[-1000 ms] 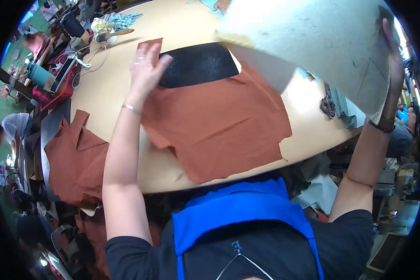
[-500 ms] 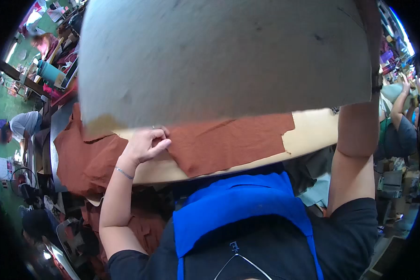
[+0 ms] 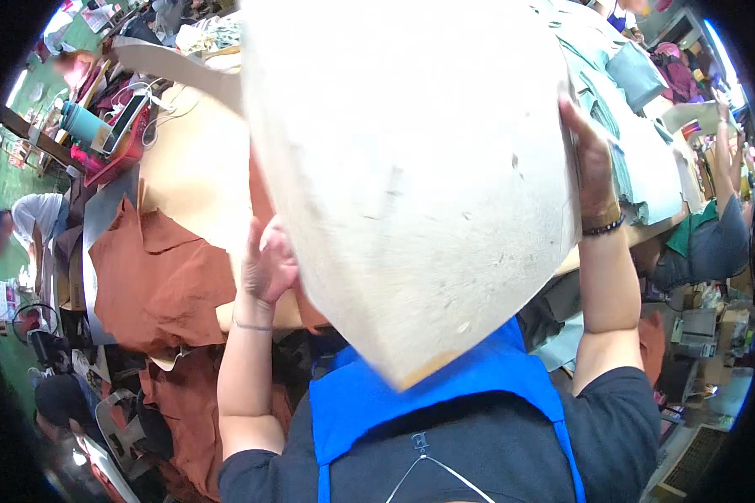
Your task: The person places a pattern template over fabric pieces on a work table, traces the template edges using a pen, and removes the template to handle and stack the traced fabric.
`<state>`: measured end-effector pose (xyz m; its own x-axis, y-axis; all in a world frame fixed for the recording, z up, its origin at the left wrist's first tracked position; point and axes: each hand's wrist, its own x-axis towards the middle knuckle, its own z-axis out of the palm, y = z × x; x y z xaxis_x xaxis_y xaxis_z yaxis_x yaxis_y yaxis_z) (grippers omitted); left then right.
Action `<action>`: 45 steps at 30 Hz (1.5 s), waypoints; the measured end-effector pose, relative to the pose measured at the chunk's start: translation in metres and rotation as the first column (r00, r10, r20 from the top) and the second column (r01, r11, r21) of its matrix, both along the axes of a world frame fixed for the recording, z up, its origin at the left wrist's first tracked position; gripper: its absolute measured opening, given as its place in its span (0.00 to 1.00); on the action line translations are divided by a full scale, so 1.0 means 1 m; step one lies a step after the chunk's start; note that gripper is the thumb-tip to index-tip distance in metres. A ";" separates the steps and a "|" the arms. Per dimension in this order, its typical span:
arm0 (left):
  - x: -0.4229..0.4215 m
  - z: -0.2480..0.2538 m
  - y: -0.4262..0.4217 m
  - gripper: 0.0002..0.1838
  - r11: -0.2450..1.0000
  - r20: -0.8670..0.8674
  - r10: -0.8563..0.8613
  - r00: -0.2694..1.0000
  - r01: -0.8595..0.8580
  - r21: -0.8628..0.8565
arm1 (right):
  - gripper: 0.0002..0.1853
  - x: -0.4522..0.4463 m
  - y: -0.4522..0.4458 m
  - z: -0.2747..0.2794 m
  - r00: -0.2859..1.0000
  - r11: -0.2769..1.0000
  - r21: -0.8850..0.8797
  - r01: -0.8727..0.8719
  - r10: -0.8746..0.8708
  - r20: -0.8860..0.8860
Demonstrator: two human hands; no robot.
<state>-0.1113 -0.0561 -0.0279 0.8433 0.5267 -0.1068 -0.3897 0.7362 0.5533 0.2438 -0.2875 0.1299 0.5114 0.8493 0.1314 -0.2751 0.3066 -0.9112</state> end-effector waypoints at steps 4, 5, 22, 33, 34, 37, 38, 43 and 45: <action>-0.018 0.021 0.000 0.30 0.913 -0.365 0.298 0.882 -0.153 0.378 | 0.28 0.026 -0.034 -0.035 0.989 0.971 -0.205 0.121 -0.099 0.114; -0.026 0.019 0.004 0.32 0.870 -0.406 0.327 0.854 -0.104 0.482 | 0.28 0.024 -0.038 -0.043 0.982 0.956 -0.253 0.149 -0.113 0.150; -0.021 0.019 0.007 0.28 0.603 -0.641 0.605 0.472 0.253 0.756 | 0.34 0.012 -0.045 -0.156 0.665 0.668 -0.434 0.604 -0.123 0.737; -0.032 -0.001 0.024 0.29 0.482 -0.588 0.659 0.469 0.336 0.809 | 0.32 0.028 -0.040 -0.164 0.522 0.673 -0.376 0.636 -0.017 0.853; -0.031 0.000 0.025 0.29 0.493 -0.602 0.661 0.449 0.345 0.799 | 0.30 0.026 -0.037 -0.150 0.500 0.637 -0.425 0.643 0.072 0.863; -0.029 0.002 0.024 0.29 0.538 -0.654 0.618 0.436 0.372 0.757 | 0.27 0.029 -0.039 -0.136 0.538 0.579 -0.533 0.616 0.185 0.823; -0.028 0.006 0.027 0.29 0.549 -0.665 0.606 0.437 0.376 0.747 | 0.27 0.033 -0.040 -0.135 0.563 0.581 -0.555 0.595 0.190 0.804; -0.032 -0.003 0.037 0.29 0.509 -0.657 0.616 0.435 0.417 0.753 | 0.22 0.045 -0.057 -0.152 0.566 0.610 -0.481 0.629 0.064 0.822; -0.038 -0.005 0.038 0.29 0.492 -0.643 0.632 0.432 0.417 0.764 | 0.20 0.047 -0.058 -0.159 0.572 0.644 -0.459 0.612 0.040 0.820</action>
